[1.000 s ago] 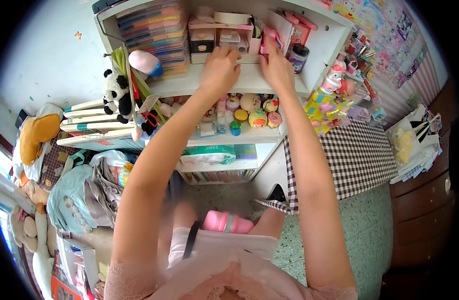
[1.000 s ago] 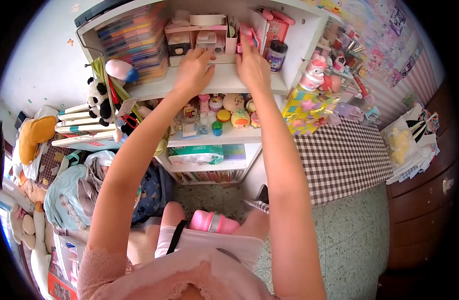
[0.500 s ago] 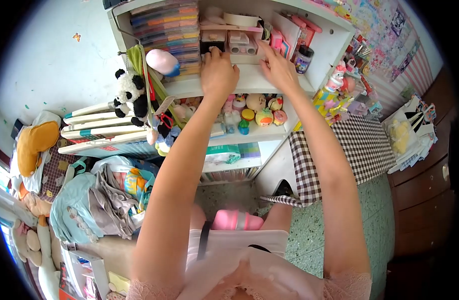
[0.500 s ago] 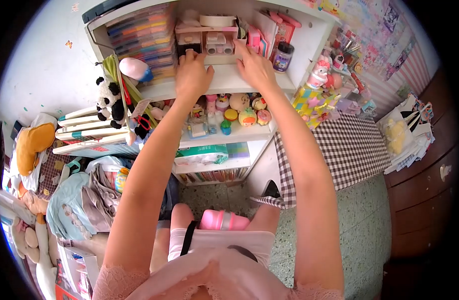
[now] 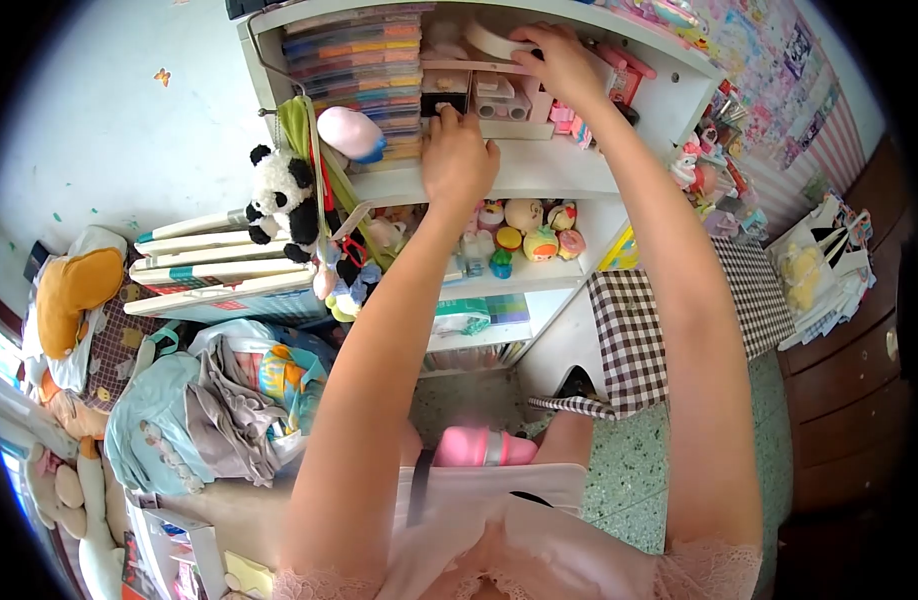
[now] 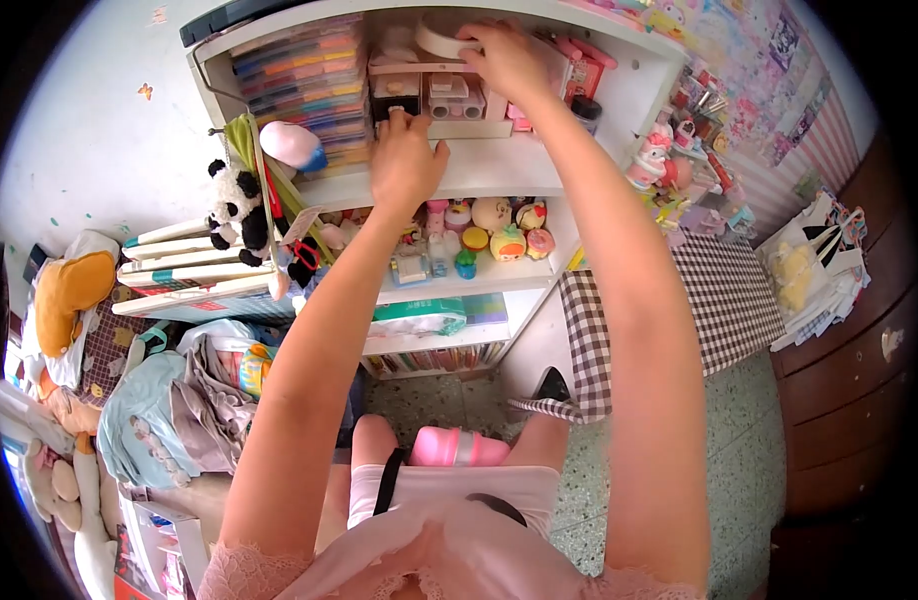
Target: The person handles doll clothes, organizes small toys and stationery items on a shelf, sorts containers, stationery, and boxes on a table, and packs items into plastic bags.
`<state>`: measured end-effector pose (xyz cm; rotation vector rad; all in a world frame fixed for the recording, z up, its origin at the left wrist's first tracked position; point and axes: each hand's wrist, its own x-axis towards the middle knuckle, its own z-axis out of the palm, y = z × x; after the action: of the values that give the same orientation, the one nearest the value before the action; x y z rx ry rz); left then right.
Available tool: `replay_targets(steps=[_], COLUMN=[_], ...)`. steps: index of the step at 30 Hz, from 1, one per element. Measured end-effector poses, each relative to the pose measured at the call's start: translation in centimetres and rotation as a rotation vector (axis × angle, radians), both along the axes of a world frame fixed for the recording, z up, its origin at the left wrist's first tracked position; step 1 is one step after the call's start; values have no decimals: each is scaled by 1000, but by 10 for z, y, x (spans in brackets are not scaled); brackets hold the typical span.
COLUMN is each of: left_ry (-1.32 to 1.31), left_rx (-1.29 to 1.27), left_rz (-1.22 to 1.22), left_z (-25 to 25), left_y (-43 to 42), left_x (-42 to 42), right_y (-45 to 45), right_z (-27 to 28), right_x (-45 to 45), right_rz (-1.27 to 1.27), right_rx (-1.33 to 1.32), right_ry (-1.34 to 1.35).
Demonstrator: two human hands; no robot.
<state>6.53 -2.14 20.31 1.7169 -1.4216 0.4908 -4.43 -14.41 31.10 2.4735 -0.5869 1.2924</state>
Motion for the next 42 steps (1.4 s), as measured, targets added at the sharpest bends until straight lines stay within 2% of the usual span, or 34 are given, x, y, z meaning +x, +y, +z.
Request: replay_targets(steps=[4,6,7,9,10,12,13,14,16,18,20,23,26,28,32,34,35,36,38,39,41,42], left_ry=[51,267,270,484,488,361,344,343,307,280,253,271,301,305,290,302,306,312,369,375,451,459], left_rx=[-75,-213,-215,-362,-363,-410,-304,-301,35,21,42,54,22,2,23,26,28,26,-33,-33,-150,-149], left_rz=[-8,-73,-74,-169,-172,-208,-192,-196,-148,-133,-114,-126,-163,-178,-160,-156,-149,-147,-196,-200,-311,-316], left_z=[0,6,7,9,10,11,11,11,13,15,13,14,13,11,10,10,10,10,8,7,4,6], left_y=[-2,2,4,7,8,9,8,8,11,12,12,11,9,7,5,5,5,5,4,2,-4,-3], left_x=[1,3,4,5,5,3,2,0,-1,-2,-2,-2,0,1,0,0,1,2,3,4,9,10], right_y=[37,56,67,85,89,94,86,80,73,64,41,8,-29,-21,-17,-17,-17,-11,3,15,42,50], right_z=[4,-4,-10,-23,-26,-32,-33,-30,-19,-1,7,10,2,8,11,10,10,9,5,4,2,-3], right_x=[-24,-40,-47,-61,-63,-67,-65,-60,-36,-7,25,75,101,92,72,65,54,45,29,19,-1,-7], right_rz=[-5,113,112,129,125,121,131,128,331,292,89,-33,51,6,64,-109,29,30,328,323,469,461], right_rx=[-111,-181,-182,-105,-106,191,258,261,296,279,41,153,93,91,198,251,125,124,378,377,685,686], right_ry=[5,103,107,291,294,570,670,668,369,145,71,38,93,70,54,-309,-378,-373,-455,-449,-397,-392])
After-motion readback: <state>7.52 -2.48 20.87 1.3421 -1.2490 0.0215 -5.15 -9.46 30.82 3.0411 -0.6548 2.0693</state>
